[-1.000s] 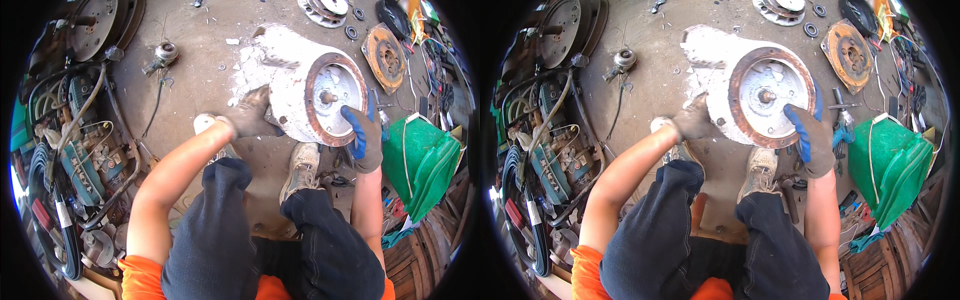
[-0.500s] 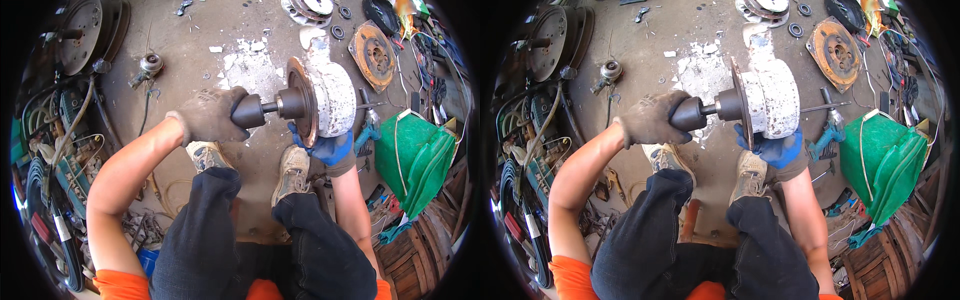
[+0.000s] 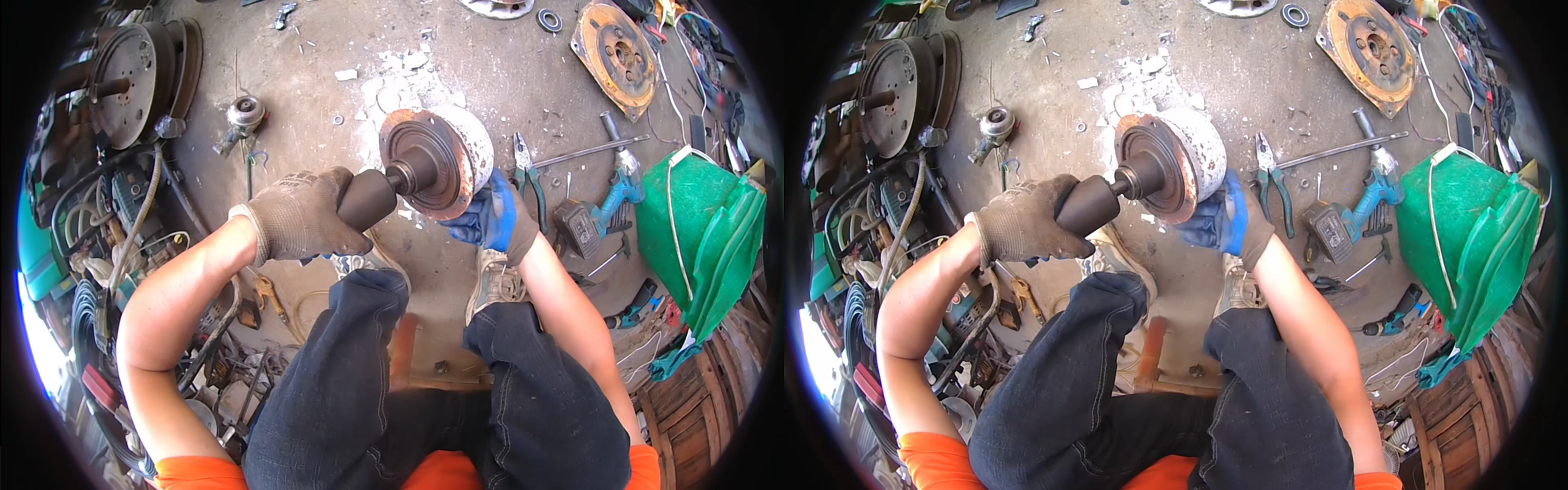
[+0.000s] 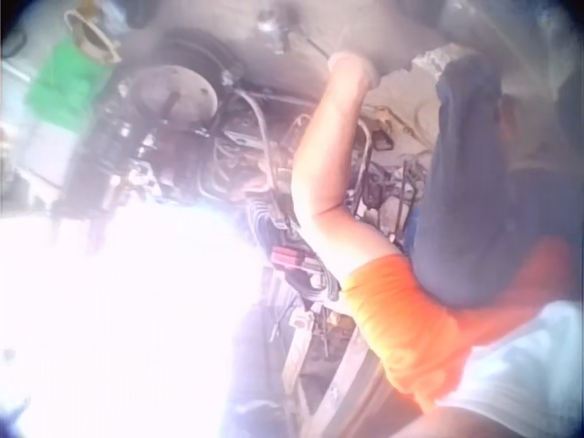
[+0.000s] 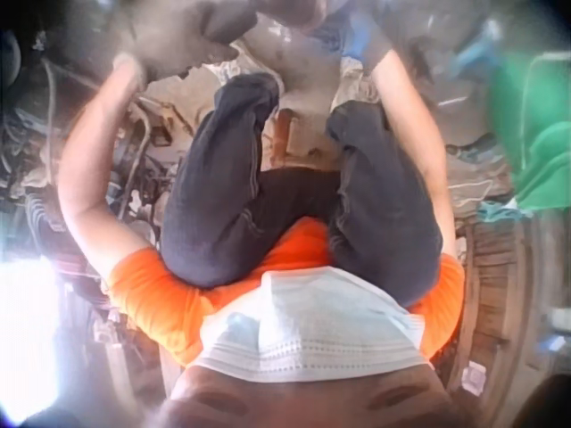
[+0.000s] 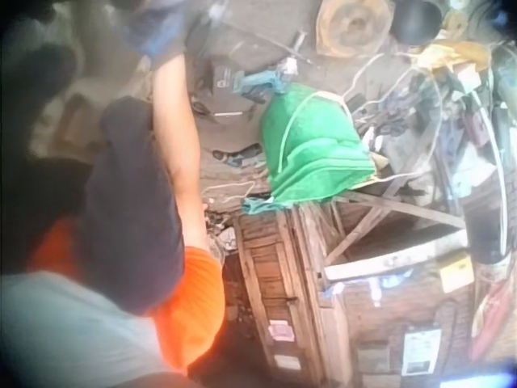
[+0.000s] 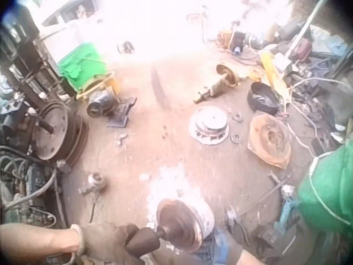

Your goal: The person sits on a low stool and works on a cylindrical metal housing, using a hammer to tap a component, then a screwdriver to pry out a pin, and pliers to remove it. The person handles the housing and small metal parts throughout.

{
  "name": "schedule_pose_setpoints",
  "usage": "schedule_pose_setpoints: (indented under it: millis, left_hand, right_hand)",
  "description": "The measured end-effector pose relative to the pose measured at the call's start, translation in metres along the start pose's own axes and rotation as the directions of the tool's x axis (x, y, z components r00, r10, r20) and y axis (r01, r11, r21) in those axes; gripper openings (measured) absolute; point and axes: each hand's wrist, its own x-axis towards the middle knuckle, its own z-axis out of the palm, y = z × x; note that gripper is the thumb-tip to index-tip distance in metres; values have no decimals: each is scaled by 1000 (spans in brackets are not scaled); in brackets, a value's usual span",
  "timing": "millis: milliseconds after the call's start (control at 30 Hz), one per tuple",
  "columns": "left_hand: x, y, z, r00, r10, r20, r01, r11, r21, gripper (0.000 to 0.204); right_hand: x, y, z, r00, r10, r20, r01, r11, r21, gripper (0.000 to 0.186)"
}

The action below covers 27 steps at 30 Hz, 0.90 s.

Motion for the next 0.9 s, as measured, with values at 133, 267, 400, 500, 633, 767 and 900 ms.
schedule_pose_setpoints:
  millis: [133,267,400,500,633,767,900]
  left_hand:
    - [2,-6,7,998,-64,14,65,987,-148,77]
    - [5,-8,4,999,-44,31,50,972,-228,79]
    - [17,-16,3,996,31,88,-5,961,-275,76]
    - [49,-53,15,979,164,122,-85,871,-484,73]
    - [67,-60,15,972,190,139,-105,878,-467,61]
    - [71,-52,21,991,95,96,-75,979,-190,52]
    - [55,-33,19,998,-60,36,64,988,-142,53]
  right_hand:
    - [-7,7,-11,917,-394,-64,355,880,-316,87]
    - [-11,10,2,747,-658,93,482,440,-758,93]
    - [-6,4,8,749,-657,87,510,489,-708,84]
    - [3,8,6,768,-641,11,411,479,-776,85]
    - [3,19,19,768,-641,-6,457,555,-695,86]
    - [6,29,23,726,-680,102,559,497,-664,86]
    - [-8,21,33,795,-592,133,545,601,-585,80]
